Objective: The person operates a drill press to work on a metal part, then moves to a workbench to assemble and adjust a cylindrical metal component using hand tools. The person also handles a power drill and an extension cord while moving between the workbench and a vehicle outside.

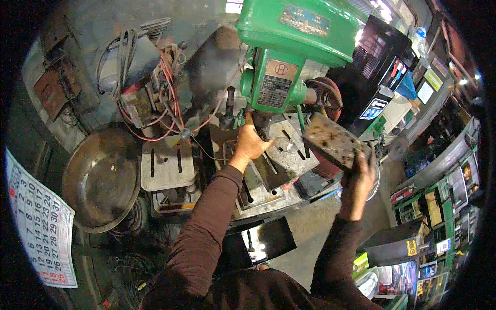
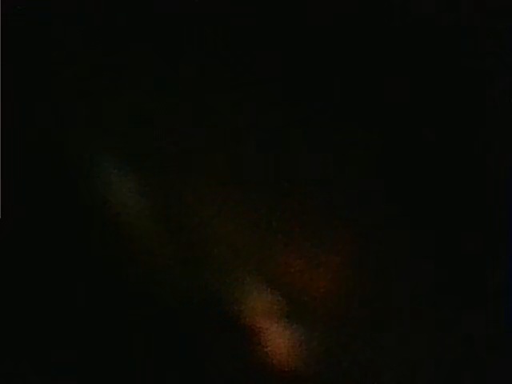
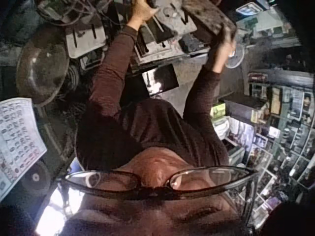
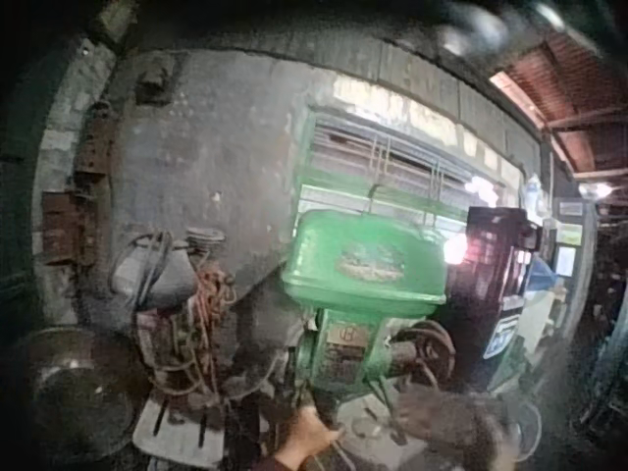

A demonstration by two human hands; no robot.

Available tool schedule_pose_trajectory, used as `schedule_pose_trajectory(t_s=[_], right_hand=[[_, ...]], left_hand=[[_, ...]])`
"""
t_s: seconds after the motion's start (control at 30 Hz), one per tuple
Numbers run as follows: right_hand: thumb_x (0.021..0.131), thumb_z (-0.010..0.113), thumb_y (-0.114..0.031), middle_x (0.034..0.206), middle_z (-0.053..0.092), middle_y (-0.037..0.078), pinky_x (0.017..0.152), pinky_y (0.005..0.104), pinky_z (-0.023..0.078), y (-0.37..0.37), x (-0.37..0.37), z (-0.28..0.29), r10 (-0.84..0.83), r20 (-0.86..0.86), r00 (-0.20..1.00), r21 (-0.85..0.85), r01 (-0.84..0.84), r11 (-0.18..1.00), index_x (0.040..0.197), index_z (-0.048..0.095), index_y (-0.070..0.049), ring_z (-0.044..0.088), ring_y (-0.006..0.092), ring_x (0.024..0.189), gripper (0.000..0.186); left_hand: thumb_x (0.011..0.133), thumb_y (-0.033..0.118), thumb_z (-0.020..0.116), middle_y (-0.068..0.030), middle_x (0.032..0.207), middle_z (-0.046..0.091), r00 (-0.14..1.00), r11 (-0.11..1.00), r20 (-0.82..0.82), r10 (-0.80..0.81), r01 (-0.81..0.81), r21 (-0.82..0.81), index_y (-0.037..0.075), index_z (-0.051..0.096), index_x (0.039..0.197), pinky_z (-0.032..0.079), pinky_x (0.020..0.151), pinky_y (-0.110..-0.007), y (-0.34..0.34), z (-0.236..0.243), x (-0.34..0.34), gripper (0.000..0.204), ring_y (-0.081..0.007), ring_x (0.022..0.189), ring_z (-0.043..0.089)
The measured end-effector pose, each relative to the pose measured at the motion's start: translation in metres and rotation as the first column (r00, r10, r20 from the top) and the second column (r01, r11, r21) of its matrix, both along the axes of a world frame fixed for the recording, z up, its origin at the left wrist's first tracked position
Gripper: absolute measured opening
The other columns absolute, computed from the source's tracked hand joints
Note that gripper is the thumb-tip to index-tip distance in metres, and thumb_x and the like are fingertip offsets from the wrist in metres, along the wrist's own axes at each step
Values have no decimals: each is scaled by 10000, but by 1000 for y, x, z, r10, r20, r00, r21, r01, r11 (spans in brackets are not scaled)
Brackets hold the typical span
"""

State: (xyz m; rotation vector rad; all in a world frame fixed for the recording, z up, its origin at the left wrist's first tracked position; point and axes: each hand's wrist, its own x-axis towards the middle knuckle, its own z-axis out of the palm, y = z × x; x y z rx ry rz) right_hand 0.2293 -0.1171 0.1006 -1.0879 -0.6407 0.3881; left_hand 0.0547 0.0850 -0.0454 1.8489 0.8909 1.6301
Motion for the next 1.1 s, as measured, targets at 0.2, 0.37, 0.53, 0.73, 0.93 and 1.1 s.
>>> schedule_pose_trajectory(t_s=[0.2,0.37,0.53,0.73,0.93,1.1], right_hand=[[1018,640,-213,1214,691,114,808,318,587,41,26,-65,163,313,936,-122,-130,984,1472,550,-17,699,213,967,503],[1014,635,-217,1224,715,137,740,407,594,-12,60,-13,61,156,986,-151,-37,988,1395,604,-31,741,259,1010,425],[1038,586,-180,1124,735,190,819,368,573,36,34,-59,1,675,738,-79,70,994,1258,688,2,729,276,988,303],[1070,539,-199,1085,731,131,787,326,593,-8,86,-20,35,240,970,-90,-13,996,1372,596,43,717,208,944,392],[1043,583,-173,1153,726,118,831,352,570,2,62,-18,130,211,969,-117,-108,987,1346,636,34,711,220,977,371],[1008,612,-155,1212,717,178,842,358,572,29,32,-31,104,270,957,-175,-58,983,1286,673,9,706,266,1035,329]], left_hand=[[656,157,933,-168,1144,742,978,945,-201,62,7,328,6,406,1391,576,883,-408,20,-20,-6,917,-298,993,738],[666,198,942,-179,1138,740,999,999,-8,39,-39,-17,15,394,1408,578,863,-424,-4,7,5,941,-320,978,737],[674,228,951,-197,1102,741,961,991,-271,50,-14,132,12,369,1422,581,849,-454,17,-19,2,972,-374,986,737],[685,200,943,-209,1087,727,997,994,-44,70,-74,-79,7,383,1406,570,899,-450,-12,10,17,933,-393,1049,718],[698,215,938,-181,1055,739,999,998,32,2,0,-55,18,414,1343,584,833,-444,-3,1,13,854,-382,991,733],[689,226,941,-189,1006,744,990,992,-98,102,-94,86,-1,467,1302,585,793,-458,10,-22,19,808,-391,922,736]])
